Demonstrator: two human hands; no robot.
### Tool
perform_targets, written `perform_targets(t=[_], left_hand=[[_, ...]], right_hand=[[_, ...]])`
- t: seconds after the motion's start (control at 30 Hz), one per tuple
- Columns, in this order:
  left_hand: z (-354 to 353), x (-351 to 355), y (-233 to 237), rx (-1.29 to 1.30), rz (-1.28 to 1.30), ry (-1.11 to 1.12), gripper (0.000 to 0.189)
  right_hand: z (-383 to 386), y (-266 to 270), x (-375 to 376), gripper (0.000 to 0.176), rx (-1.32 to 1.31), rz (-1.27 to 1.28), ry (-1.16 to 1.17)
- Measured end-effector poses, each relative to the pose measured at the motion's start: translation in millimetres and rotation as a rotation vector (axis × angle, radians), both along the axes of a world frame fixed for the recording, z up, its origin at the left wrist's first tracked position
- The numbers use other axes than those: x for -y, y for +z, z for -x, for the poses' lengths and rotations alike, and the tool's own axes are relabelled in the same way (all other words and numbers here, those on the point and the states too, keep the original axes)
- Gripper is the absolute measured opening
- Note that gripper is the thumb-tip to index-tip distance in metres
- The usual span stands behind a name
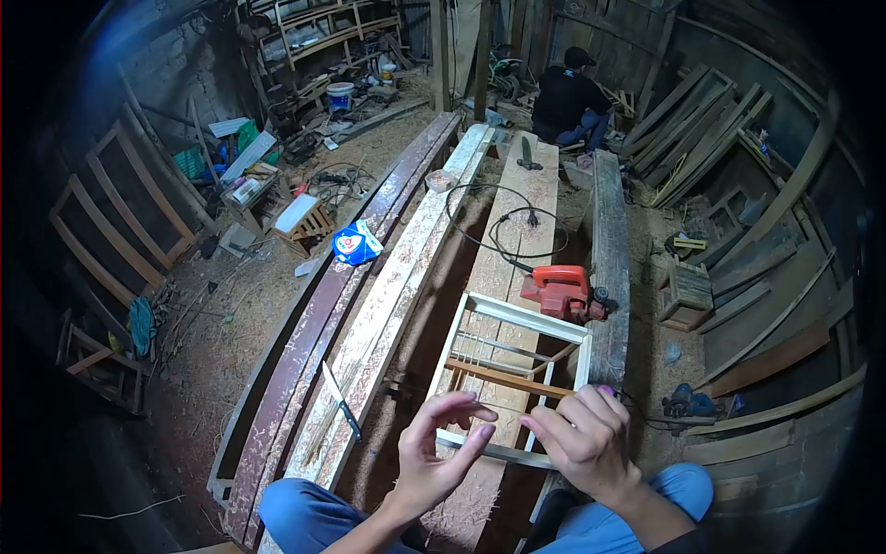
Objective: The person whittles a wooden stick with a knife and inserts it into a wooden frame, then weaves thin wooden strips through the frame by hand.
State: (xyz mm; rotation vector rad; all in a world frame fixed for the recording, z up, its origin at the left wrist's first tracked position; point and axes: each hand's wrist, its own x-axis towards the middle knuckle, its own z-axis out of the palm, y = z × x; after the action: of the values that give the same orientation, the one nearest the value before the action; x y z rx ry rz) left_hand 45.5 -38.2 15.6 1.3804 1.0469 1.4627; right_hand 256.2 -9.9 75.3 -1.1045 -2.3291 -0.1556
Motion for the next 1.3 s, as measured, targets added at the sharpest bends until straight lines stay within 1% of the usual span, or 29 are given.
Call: perform_targets(t=[0.03, 0.1, 0.13, 0.17, 0.23, 0.27, 0.3, 0.37, 0.4, 0.47, 0.5, 0.57, 0.6, 0.67, 0.8, 0.87, 0.9, 0.93, 0.97, 1.0, 1.07, 1.1, 1.13, 1.17, 1.2, 1.23, 1.3], left_hand=[[0, 1, 1, -0.001, 0.002, 0.001, 0.048], [-1, -1, 3, -0.099, 0.026, 0.086, 0.047], [-2, -2, 0, -0.063, 0.030, 0.073, 0.035], [-1, -2, -4, -0.061, 0.026, 0.073, 0.035], [1, -2, -6, -0.075, -0.010, 0.048, 0.022], [-1, -1, -4, -0.018, 0.035, 0.054, 0.014], [-3, 0, 0, -0.020, 0.037, 0.052, 0.014], [-5, 0, 3, 0.232, 0.091, -0.004, 0.015], [-3, 0, 3, 0.231, 0.091, -0.005, 0.015], [2, 1, 1, 0.257, 0.119, -0.078, 0.015], [2, 0, 1, 0.257, 0.117, -0.078, 0.015], [2, -1, 1, 0.374, 0.163, -0.072, 0.016], [2, 0, 3, 0.374, 0.165, -0.069, 0.016], [3, 1, 8, 0.420, 0.209, -0.051, 0.015], [5, 4, 0, 0.360, 0.148, -0.041, 0.015], [9, 4, -5, 0.161, 0.094, -0.022, 0.015], [9, 3, -5, 0.157, 0.096, -0.023, 0.015], [8, 2, -4, 0.304, 0.116, -0.074, 0.016], [8, 1, -3, 0.452, 0.137, -0.125, 0.018], [12, -2, -5, 0.450, 0.137, -0.126, 0.018], [24, -6, -12, 0.029, 0.173, -0.080, 0.022], [25, -12, -5, 0.028, 0.174, -0.079, 0.022], [26, -20, 9, -0.384, -0.007, 0.054, 0.025], [27, -25, 16, -0.794, -0.190, 0.188, 0.028], [28, -28, 10, -0.739, -0.063, 0.162, 0.038], [28, -28, 4, -0.739, -0.059, 0.157, 0.038], [26, -29, -8, -0.866, -0.026, 0.202, 0.042]], right_hand=[[1, -2, 2, 0.015, -0.001, 0.002, 0.001], [2, -6, 5, 0.013, -0.052, 0.047, 0.022], [2, -7, 7, 0.013, -0.049, 0.044, 0.020], [3, -8, 10, 0.013, -0.060, 0.072, 0.013], [4, -7, 10, 0.013, -0.073, 0.096, 0.008], [4, -7, 10, 0.013, -0.091, 0.121, 0.013], [5, -7, 11, 0.013, -0.108, 0.150, 0.016], [6, -12, 10, 0.013, -0.138, 0.151, 0.038], [7, -13, 9, 0.015, -0.167, 0.149, 0.061], [10, -15, 10, 0.018, -0.187, 0.177, 0.077], [11, -16, 11, 0.021, -0.206, 0.205, 0.096], [12, -16, 12, 0.024, -0.190, 0.187, 0.120], [12, -16, 14, 0.027, -0.174, 0.175, 0.140], [17, -18, 18, 0.027, -0.206, 0.186, 0.142], [19, -17, 19, 0.025, -0.246, 0.230, 0.164], [21, -17, 21, 0.024, -0.289, 0.280, 0.178], [22, -17, 21, 0.022, -0.333, 0.327, 0.192], [24, -18, 22, 0.022, -0.336, 0.327, 0.191], [26, -20, 24, 0.021, -0.403, 0.396, 0.196], [27, -21, 25, 0.020, -0.469, 0.464, 0.202], [29, -27, 28, 0.020, -0.467, 0.478, 0.157], [30, -30, 28, 0.021, -0.465, 0.490, 0.114], [29, -34, 26, 0.021, -0.466, 0.491, 0.114], [27, -39, 24, 0.027, -0.431, 0.523, 0.024], [25, -44, 22, 0.032, -0.396, 0.556, -0.069], [24, -48, 21, 0.032, -0.396, 0.561, -0.073], [22, -50, 16, 0.035, -0.346, 0.626, -0.144]])
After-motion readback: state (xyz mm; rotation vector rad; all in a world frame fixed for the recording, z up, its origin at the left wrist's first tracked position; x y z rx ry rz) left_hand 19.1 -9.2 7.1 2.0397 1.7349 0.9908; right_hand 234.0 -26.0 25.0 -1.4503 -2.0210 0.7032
